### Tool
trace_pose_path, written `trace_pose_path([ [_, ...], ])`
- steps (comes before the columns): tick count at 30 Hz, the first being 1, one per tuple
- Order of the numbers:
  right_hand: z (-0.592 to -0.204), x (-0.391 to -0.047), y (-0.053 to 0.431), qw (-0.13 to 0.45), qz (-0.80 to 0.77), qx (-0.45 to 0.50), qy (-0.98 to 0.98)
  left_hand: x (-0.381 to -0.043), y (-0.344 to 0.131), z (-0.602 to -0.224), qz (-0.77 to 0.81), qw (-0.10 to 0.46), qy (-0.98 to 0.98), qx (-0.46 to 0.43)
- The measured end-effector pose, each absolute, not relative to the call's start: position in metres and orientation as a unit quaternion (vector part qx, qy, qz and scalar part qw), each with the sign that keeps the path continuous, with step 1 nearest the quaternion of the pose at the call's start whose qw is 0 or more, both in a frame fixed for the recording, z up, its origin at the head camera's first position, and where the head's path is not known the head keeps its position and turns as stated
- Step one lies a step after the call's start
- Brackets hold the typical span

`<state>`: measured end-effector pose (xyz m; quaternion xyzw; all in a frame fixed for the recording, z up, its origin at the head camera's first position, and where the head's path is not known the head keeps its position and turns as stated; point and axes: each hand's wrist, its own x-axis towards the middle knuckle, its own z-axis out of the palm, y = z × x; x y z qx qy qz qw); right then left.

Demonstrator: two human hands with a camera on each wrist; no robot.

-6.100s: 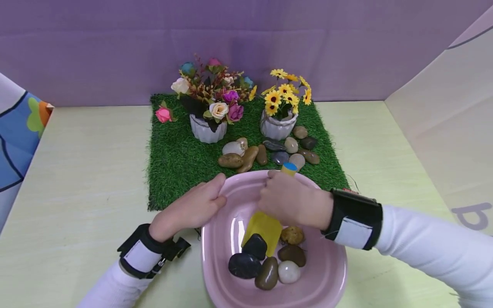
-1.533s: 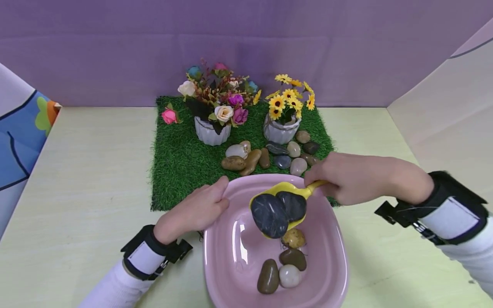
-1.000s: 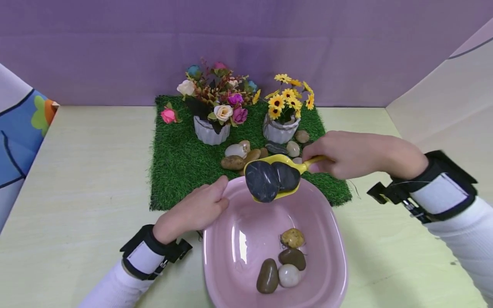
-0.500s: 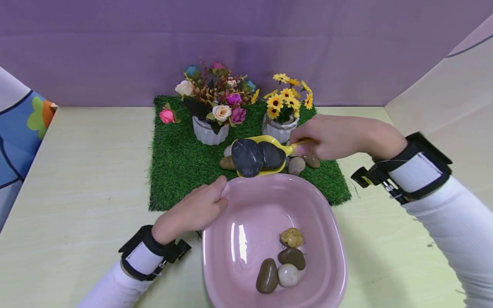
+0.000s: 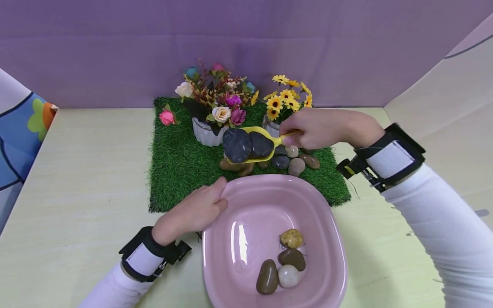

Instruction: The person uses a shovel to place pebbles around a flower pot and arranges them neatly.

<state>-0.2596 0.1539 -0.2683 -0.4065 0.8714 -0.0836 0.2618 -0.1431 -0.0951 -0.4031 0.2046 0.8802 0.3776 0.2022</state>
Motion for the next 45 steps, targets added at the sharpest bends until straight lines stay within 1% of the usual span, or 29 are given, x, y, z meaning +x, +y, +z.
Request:
trace_pose_path([
  [7,-0.275,-0.269,0.145,0.269,-0.083,-0.401,0.872,-0.143,-0.095,-0.403,0.384,0.209,0.878,0.195],
  [12,-0.28,-0.274,0.14,0.273,-0.075,-0.39,0.876,-0.143,-0.096,-0.403,0.382,0.205,0.879,0.197],
  [19,-0.288,-0.281,0.134,0.271,-0.076,-0.389,0.877,-0.142,-0.095,-0.405,0.39,0.219,0.873,0.195],
  [26,-0.294,-0.284,0.127,0.274,-0.091,-0.388,0.875,-0.143,-0.095,-0.404,0.39,0.217,0.873,0.195],
  [37,-0.309,-0.289,0.119,0.299,-0.096,-0.364,0.877,-0.142,-0.095,-0.404,0.391,0.219,0.873,0.192],
  [45,-0.316,-0.291,0.115,0.301,-0.101,-0.367,0.874,-0.142,-0.096,-0.403,0.392,0.219,0.873,0.189],
])
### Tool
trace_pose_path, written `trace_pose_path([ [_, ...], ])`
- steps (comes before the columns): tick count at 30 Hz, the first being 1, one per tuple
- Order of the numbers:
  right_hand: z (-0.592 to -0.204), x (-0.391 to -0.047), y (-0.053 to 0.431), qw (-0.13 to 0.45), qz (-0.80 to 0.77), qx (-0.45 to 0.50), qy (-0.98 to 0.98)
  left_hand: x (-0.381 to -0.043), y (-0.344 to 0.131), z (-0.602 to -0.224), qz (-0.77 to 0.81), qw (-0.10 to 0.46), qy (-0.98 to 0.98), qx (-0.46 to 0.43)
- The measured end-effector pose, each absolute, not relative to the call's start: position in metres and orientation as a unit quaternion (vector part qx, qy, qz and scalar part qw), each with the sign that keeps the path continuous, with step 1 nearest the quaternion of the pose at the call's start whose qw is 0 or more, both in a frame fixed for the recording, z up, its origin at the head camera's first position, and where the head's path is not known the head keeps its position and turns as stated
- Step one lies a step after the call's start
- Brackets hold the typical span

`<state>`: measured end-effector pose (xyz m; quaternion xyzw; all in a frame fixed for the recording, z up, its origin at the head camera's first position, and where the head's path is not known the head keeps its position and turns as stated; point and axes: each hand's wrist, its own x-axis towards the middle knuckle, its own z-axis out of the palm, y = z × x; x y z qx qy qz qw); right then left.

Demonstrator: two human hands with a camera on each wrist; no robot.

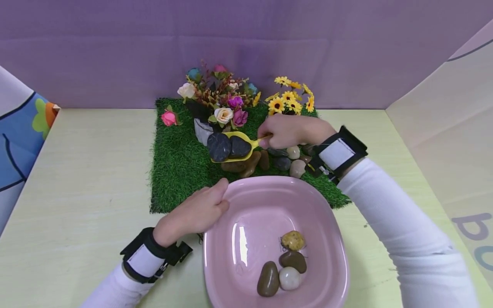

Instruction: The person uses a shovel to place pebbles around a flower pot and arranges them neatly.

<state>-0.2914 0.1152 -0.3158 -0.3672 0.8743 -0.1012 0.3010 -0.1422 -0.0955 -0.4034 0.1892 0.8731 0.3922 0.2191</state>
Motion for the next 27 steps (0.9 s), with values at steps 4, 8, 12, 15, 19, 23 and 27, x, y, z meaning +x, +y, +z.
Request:
trace_pose_path([
  [4,-0.32,-0.293,0.112,0.301,-0.096,-0.37,0.873,-0.142,-0.096,-0.404,0.394,0.22,0.872,0.189],
  [8,-0.323,-0.296,0.11,0.302,-0.088,-0.365,0.876,-0.142,-0.095,-0.404,0.393,0.22,0.873,0.19],
  [12,-0.328,-0.298,0.108,0.303,-0.083,-0.362,0.878,-0.142,-0.095,-0.404,0.392,0.22,0.873,0.187],
  [15,-0.332,-0.3,0.107,0.303,-0.077,-0.365,0.877,-0.142,-0.095,-0.404,0.394,0.221,0.872,0.186],
  [19,-0.337,-0.302,0.106,0.299,-0.065,-0.37,0.877,-0.142,-0.095,-0.404,0.395,0.22,0.872,0.187],
  [23,-0.34,-0.303,0.104,0.3,-0.058,-0.364,0.88,-0.142,-0.095,-0.405,0.393,0.216,0.873,0.189],
  [27,-0.343,-0.304,0.103,0.305,-0.05,-0.356,0.882,-0.143,-0.095,-0.405,0.392,0.215,0.874,0.191],
])
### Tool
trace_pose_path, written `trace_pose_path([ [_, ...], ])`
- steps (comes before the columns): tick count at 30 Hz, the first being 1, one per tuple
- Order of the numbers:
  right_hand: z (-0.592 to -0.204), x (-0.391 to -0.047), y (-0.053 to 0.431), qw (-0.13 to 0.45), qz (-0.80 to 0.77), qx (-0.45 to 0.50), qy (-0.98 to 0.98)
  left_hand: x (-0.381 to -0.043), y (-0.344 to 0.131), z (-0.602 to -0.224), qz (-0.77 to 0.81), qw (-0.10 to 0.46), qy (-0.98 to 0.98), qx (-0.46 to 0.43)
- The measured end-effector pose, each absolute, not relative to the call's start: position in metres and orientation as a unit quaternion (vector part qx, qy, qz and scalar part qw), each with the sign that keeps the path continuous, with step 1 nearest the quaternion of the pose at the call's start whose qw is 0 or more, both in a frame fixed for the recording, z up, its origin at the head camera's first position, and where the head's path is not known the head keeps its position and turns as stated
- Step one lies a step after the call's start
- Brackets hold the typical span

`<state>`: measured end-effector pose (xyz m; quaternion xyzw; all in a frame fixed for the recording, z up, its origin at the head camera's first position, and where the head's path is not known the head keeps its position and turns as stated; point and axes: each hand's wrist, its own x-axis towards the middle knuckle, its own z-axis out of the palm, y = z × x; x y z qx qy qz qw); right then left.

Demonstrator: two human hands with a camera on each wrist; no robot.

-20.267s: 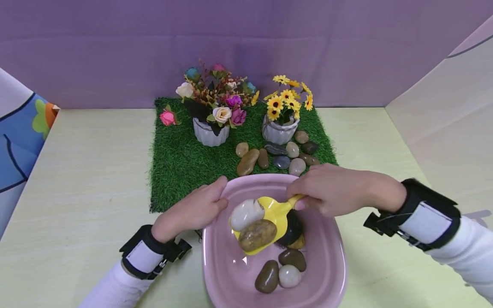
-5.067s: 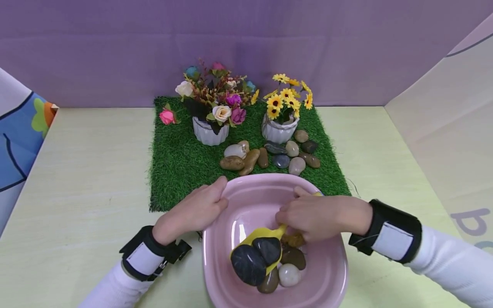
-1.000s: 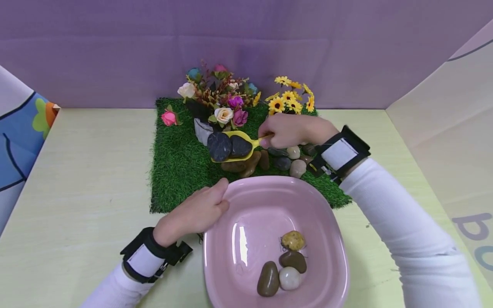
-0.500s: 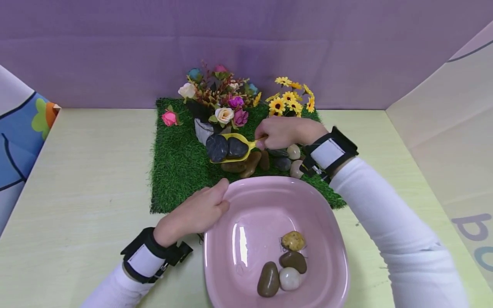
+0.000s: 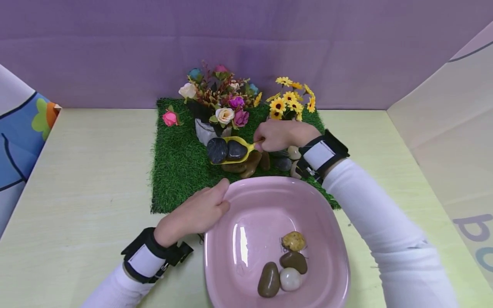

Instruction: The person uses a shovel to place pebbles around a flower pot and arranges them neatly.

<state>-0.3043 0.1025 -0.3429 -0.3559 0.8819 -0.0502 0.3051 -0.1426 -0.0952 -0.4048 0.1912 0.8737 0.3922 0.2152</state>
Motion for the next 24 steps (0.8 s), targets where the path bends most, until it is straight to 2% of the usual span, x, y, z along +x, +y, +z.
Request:
trace_pose_path([
  [24,-0.355,-0.311,0.088,0.307,0.0,-0.339,0.89,-0.143,-0.095,-0.405,0.393,0.219,0.873,0.186],
])
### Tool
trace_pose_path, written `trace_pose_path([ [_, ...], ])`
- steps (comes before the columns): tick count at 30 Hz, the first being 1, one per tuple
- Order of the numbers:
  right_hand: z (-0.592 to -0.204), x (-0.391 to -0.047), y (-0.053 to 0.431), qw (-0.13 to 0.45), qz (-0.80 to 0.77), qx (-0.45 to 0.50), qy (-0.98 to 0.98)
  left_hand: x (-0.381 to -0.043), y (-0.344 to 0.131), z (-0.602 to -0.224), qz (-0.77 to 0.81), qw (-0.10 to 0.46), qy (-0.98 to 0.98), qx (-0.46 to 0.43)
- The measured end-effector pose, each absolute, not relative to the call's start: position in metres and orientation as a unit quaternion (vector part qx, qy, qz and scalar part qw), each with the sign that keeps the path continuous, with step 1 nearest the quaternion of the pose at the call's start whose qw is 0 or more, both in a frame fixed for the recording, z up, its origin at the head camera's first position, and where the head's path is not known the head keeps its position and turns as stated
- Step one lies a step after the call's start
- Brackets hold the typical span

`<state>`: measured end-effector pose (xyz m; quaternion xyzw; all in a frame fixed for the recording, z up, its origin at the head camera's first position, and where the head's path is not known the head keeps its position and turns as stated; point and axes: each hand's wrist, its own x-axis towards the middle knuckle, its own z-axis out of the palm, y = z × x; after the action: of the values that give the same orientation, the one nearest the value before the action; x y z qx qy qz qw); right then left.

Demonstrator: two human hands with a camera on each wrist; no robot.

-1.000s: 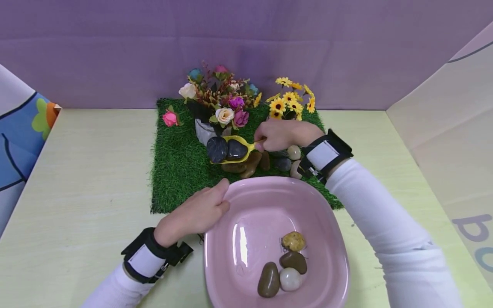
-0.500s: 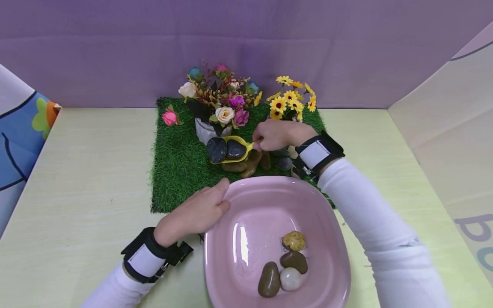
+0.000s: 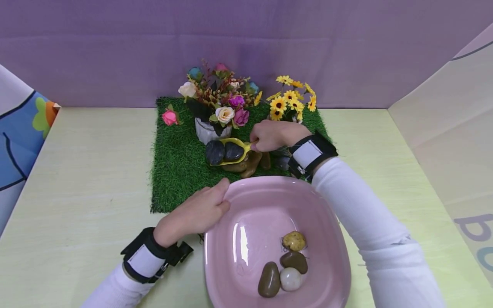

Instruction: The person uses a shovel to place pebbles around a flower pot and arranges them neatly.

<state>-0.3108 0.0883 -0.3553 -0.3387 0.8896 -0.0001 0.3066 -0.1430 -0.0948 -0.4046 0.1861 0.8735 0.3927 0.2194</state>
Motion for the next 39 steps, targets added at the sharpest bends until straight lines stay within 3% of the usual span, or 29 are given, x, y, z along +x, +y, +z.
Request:
trace_pose_path([
  [39,-0.343,-0.306,0.066,0.367,0.061,-0.261,0.891,-0.144,-0.095,-0.405,0.391,0.213,0.873,0.199],
])
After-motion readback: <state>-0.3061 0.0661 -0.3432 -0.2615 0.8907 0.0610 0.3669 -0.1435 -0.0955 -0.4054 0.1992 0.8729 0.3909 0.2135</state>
